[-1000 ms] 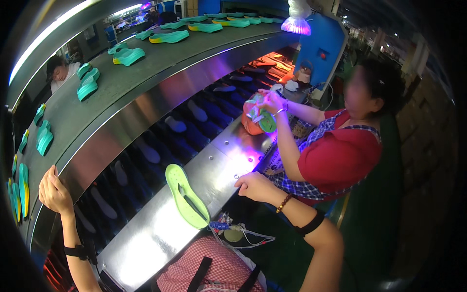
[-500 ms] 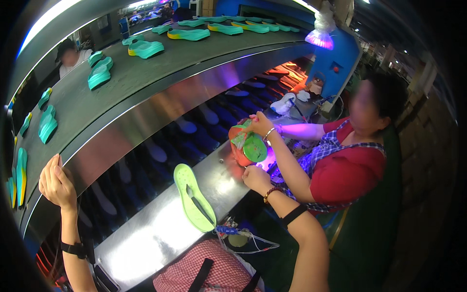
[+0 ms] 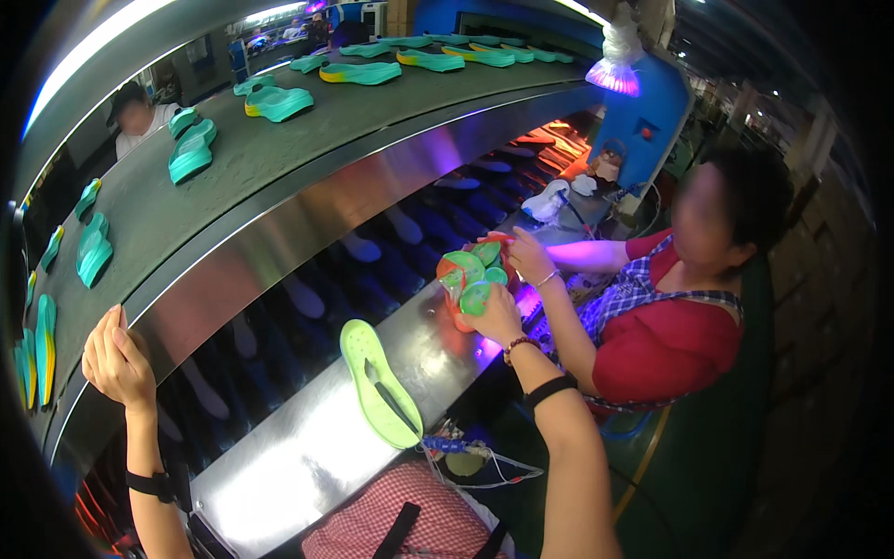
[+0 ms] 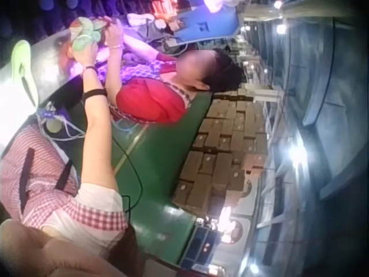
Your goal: Applying adhesive or coating to shoe soles on a manufacturing conveyor line.
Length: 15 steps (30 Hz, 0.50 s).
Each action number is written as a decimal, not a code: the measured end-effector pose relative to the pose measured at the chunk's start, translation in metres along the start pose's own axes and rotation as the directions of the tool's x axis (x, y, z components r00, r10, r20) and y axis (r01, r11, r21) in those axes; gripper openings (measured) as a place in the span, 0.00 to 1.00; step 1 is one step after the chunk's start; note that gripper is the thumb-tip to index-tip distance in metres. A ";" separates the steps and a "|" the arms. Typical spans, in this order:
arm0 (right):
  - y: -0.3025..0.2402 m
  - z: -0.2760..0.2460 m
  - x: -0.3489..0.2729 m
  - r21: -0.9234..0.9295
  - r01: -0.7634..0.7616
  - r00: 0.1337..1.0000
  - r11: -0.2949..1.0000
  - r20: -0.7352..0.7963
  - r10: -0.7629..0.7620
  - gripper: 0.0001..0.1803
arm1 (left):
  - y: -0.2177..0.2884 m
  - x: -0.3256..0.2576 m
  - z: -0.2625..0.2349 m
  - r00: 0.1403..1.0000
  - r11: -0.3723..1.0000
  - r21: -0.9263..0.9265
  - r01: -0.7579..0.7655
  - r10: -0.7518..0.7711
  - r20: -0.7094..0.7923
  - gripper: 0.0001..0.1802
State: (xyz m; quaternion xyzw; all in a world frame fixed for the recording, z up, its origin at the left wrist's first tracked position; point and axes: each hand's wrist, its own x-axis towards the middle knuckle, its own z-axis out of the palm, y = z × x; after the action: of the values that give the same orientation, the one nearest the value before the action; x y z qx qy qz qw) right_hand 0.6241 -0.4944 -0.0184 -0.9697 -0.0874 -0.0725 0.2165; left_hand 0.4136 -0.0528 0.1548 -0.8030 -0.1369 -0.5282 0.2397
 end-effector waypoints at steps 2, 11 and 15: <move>0.000 0.002 0.008 0.026 -0.093 0.995 0.995 0.037 0.092 0.38 | 0.000 0.001 0.000 0.998 0.999 -0.026 0.045 -0.044 0.034 0.16; -0.016 -0.008 0.021 -0.028 -0.134 0.983 0.991 0.126 0.136 0.35 | -0.010 0.000 0.011 0.999 0.998 -0.068 0.003 0.000 0.049 0.16; -0.019 -0.014 0.026 -0.122 -0.283 0.935 0.951 0.184 0.302 0.55 | -0.025 -0.013 0.027 0.997 0.996 -0.093 0.009 -0.002 0.072 0.17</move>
State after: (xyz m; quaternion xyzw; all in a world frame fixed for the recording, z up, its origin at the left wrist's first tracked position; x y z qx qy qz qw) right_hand 0.6445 -0.4797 0.0066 -0.9832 0.0399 0.0546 0.1695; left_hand 0.4178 -0.0169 0.1401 -0.8314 -0.1228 -0.5054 0.1954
